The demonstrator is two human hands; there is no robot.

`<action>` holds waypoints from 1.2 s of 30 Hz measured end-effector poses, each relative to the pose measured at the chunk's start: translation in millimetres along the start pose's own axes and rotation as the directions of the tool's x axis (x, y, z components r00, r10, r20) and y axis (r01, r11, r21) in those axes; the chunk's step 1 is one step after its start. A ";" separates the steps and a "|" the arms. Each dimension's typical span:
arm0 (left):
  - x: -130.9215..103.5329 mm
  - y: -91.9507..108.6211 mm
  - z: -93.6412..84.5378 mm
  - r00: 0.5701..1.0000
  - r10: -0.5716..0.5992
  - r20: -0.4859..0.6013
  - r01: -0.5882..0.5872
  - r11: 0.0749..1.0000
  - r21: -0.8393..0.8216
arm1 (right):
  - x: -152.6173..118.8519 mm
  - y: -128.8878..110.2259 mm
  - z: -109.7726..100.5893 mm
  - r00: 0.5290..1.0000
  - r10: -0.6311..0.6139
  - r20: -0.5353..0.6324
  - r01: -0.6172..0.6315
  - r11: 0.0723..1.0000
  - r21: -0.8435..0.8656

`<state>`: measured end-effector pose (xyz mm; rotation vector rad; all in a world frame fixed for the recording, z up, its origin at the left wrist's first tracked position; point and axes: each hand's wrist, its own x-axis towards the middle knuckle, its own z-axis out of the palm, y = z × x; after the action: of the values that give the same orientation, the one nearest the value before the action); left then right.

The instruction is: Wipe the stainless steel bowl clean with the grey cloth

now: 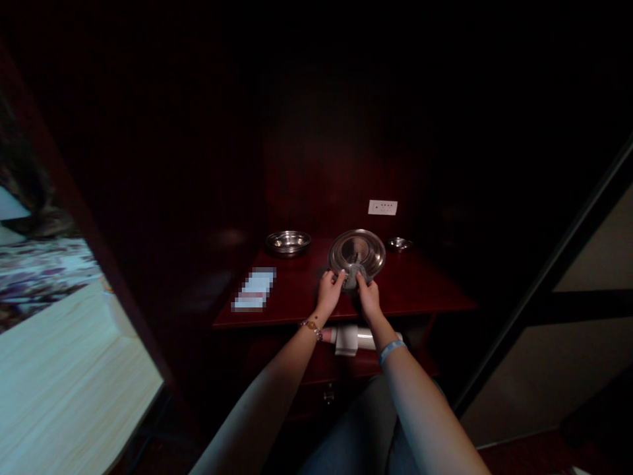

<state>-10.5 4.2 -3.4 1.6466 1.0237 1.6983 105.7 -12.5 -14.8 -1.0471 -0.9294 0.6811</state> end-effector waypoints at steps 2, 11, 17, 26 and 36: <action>1.2 -2.5 -1.0 1.000 -0.012 -0.026 0.012 1.000 -0.007 | 1.2 -2.1 1.8 1.000 0.020 0.025 -0.020 0.999 0.032; 11.1 -7.9 1.0 0.994 -0.108 -0.009 0.108 0.994 0.031 | 13.0 -8.3 -8.3 0.994 -0.039 0.106 0.038 0.999 0.014; 30.4 -0.2 6.3 0.989 -0.115 0.097 0.108 0.991 0.072 | 24.2 -10.5 -14.3 0.992 0.004 0.128 -0.014 0.997 0.073; 45.1 -10.6 19.1 0.991 -0.137 -0.002 0.137 0.990 0.024 | 34.3 -2.4 -9.6 0.995 0.003 0.104 -0.001 1.000 -0.017; 37.2 -20.8 37.3 0.985 -0.159 -0.070 0.163 0.985 0.062 | 31.7 -9.1 8.4 0.982 0.106 -0.159 -0.168 0.875 -0.454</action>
<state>20.5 51.5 -1.1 1.5131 1.2235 1.6356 113.2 14.1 5.1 -1.5808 -0.9331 0.5057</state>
